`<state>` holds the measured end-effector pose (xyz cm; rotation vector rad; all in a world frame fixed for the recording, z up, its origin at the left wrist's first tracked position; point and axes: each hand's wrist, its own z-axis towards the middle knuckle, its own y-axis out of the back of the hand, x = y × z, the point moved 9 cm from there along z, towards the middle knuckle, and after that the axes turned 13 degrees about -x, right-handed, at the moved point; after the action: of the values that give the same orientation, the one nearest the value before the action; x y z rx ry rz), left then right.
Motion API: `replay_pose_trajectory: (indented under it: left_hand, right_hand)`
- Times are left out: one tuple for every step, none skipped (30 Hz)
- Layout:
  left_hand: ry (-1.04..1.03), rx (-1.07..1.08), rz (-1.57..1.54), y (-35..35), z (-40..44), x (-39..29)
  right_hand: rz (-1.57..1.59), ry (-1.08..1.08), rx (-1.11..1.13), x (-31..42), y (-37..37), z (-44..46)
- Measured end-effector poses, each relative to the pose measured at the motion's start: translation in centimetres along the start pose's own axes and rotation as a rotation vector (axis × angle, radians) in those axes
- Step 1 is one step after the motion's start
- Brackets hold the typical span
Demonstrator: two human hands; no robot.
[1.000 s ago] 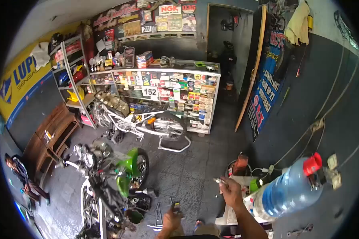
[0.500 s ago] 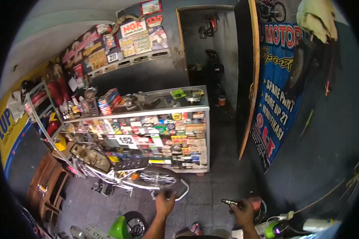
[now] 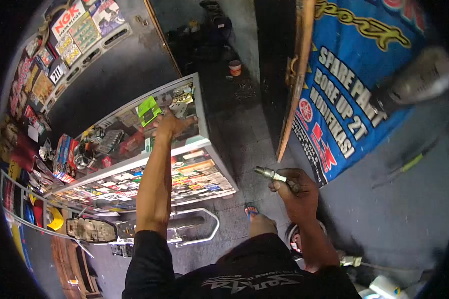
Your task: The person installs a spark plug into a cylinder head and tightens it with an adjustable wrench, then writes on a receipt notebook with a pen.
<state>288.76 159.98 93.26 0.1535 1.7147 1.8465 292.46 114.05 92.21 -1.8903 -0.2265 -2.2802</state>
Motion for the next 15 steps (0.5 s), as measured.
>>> replay_pose_trajectory:
  left_hand:
    - [0.028,0.006,-0.006,-0.5,1.1,0.3]
    - [0.057,0.038,0.040,-1.2,2.0,0.9]
    - [0.096,0.067,0.083,-0.9,2.1,1.1]
    - [0.109,0.084,0.101,-0.5,2.6,0.9]
    - [0.065,0.080,0.067,-1.3,3.7,1.1]
    - [0.100,0.056,0.050,-1.6,4.3,1.5]
    - [0.137,0.036,0.036,-2.0,4.6,1.7]
    - [0.176,0.056,0.026,-2.2,4.7,1.6]
    - [0.192,0.049,-0.010,-1.2,4.0,1.1]
    - [0.209,0.039,0.001,-0.6,3.6,0.6]
    - [0.221,0.029,0.011,0.0,3.4,0.6]
    - [0.258,0.016,0.009,0.8,2.6,1.9]
    - [0.229,-0.030,-0.266,1.6,1.7,2.2]
    - [0.182,-0.085,-0.535,2.6,0.7,2.4]
    - [0.111,-0.136,-1.155,2.6,-0.5,2.7]
  right_hand:
    - [0.074,0.002,0.059,0.3,-1.5,2.1]
    - [0.150,0.001,0.127,0.5,-3.0,4.0]
    - [0.140,0.000,0.172,0.6,-4.4,5.7]
    - [0.176,-0.012,0.210,0.6,-5.8,7.3]
    - [0.215,-0.028,0.247,0.6,-7.3,8.7]
    - [0.212,-0.032,0.297,0.4,-8.8,9.8]
    - [0.195,-0.020,0.318,0.2,-9.9,10.8]
    - [0.180,-0.008,0.338,0.0,-11.0,11.7]
    - [0.180,-0.012,0.387,-0.1,-12.3,12.3]
    - [0.168,-0.004,0.398,-0.1,-13.3,12.9]
    - [0.157,0.008,0.407,0.1,-14.3,13.5]
    - [0.158,-0.003,0.402,0.4,-15.2,13.9]
    - [0.168,0.008,0.433,0.7,-16.1,14.2]
    - [0.126,0.073,0.431,1.2,-16.4,14.4]
    - [0.087,0.132,0.424,1.8,-16.9,14.8]
